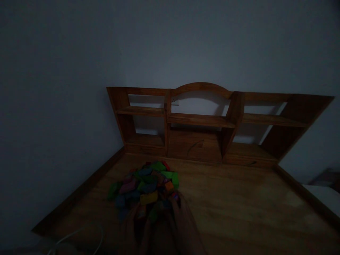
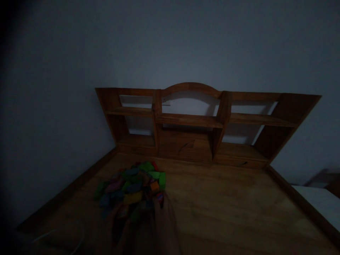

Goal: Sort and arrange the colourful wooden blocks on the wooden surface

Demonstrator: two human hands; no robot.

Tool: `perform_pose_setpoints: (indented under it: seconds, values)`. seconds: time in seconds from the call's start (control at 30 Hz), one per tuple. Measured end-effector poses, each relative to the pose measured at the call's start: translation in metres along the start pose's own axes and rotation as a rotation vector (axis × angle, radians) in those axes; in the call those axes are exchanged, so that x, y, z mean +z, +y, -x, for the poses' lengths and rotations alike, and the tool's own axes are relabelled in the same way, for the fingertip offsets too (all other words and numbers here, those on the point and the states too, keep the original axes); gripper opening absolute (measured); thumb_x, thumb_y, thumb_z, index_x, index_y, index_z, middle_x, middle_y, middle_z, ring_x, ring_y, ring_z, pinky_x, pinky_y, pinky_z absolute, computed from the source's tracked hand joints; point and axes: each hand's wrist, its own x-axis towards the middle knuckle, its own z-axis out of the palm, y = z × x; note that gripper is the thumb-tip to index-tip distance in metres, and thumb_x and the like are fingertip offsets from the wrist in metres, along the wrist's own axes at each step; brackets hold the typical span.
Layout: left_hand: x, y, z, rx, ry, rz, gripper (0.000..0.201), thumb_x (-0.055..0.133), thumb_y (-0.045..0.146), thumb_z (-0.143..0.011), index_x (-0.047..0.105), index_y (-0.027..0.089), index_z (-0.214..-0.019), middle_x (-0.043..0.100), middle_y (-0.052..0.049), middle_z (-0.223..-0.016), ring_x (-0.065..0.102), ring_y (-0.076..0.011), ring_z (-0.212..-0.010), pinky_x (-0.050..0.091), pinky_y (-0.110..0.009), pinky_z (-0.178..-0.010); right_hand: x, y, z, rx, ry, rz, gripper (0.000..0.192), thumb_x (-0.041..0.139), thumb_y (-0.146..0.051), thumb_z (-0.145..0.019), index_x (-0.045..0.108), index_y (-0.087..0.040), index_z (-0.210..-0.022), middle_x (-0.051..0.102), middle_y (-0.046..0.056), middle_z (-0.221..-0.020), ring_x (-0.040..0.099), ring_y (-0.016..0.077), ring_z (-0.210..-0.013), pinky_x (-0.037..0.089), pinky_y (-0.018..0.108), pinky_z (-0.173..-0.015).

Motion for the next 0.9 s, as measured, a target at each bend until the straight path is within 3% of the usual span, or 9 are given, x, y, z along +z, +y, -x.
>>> perform_pose_setpoints:
  seconds: [0.17,0.37,0.5,0.6,0.7,0.9]
  values:
    - [0.002,0.005,0.003,-0.053,0.002,0.027,0.064,0.052,0.055,-0.091,0.043,0.018,-0.143,0.048,-0.016,-0.142,0.046,-0.0363,-0.129,0.040,-0.059,-0.107,0.010,0.021,0.006,0.036,-0.003,0.015,0.066,0.048,0.000,-0.080,0.056,-0.025,-0.141,0.051,0.012,-0.149,0.053,0.0315,-0.134,0.052,0.044,-0.104]
    - [-0.002,0.006,0.001,-0.065,-0.022,0.066,0.065,0.053,0.054,-0.091,0.042,0.017,-0.143,0.049,-0.016,-0.140,0.047,-0.0364,-0.129,0.040,-0.060,-0.108,0.018,0.049,0.013,0.037,0.027,-0.072,0.069,0.051,-0.003,-0.082,0.052,-0.030,-0.145,0.041,0.006,-0.158,0.042,0.0292,-0.142,0.047,0.042,-0.110]
    - [-0.004,0.014,0.003,-0.017,-0.045,0.080,0.049,0.051,0.049,-0.094,0.051,0.020,-0.133,0.051,-0.013,-0.136,0.048,-0.0333,-0.127,0.039,-0.059,-0.108,0.008,0.058,0.016,0.017,0.092,-0.121,0.071,0.046,-0.004,-0.086,0.044,-0.035,-0.150,0.029,0.002,-0.164,0.034,0.0283,-0.147,0.042,0.044,-0.114]
    - [-0.002,0.021,0.007,0.016,-0.055,0.101,0.039,0.049,0.045,-0.096,0.055,0.022,-0.127,0.053,-0.011,-0.134,0.049,-0.0305,-0.126,0.040,-0.055,-0.108,-0.002,0.064,0.017,0.063,0.113,-0.098,0.060,0.044,-0.013,-0.092,0.048,-0.033,-0.148,0.024,0.004,-0.165,0.037,0.0324,-0.145,0.048,0.046,-0.108]
    - [0.004,0.026,0.011,-0.001,-0.050,0.104,0.040,0.047,0.046,-0.096,0.058,0.021,-0.126,0.053,-0.013,-0.135,0.049,-0.0317,-0.128,0.041,-0.054,-0.108,-0.010,0.073,0.019,0.105,0.139,-0.049,0.049,0.046,-0.024,-0.096,0.054,-0.031,-0.144,0.025,0.005,-0.165,0.041,0.0347,-0.142,0.053,0.045,-0.102]
    - [0.015,0.031,0.014,0.042,-0.071,0.106,0.039,0.050,0.045,-0.094,0.062,0.023,-0.125,0.056,-0.011,-0.135,0.045,-0.0327,-0.134,0.034,-0.057,-0.114,-0.028,0.086,0.024,0.080,0.173,0.016,0.048,0.040,-0.025,-0.099,0.054,-0.027,-0.144,0.021,0.008,-0.165,0.036,0.0326,-0.146,0.048,0.046,-0.108]
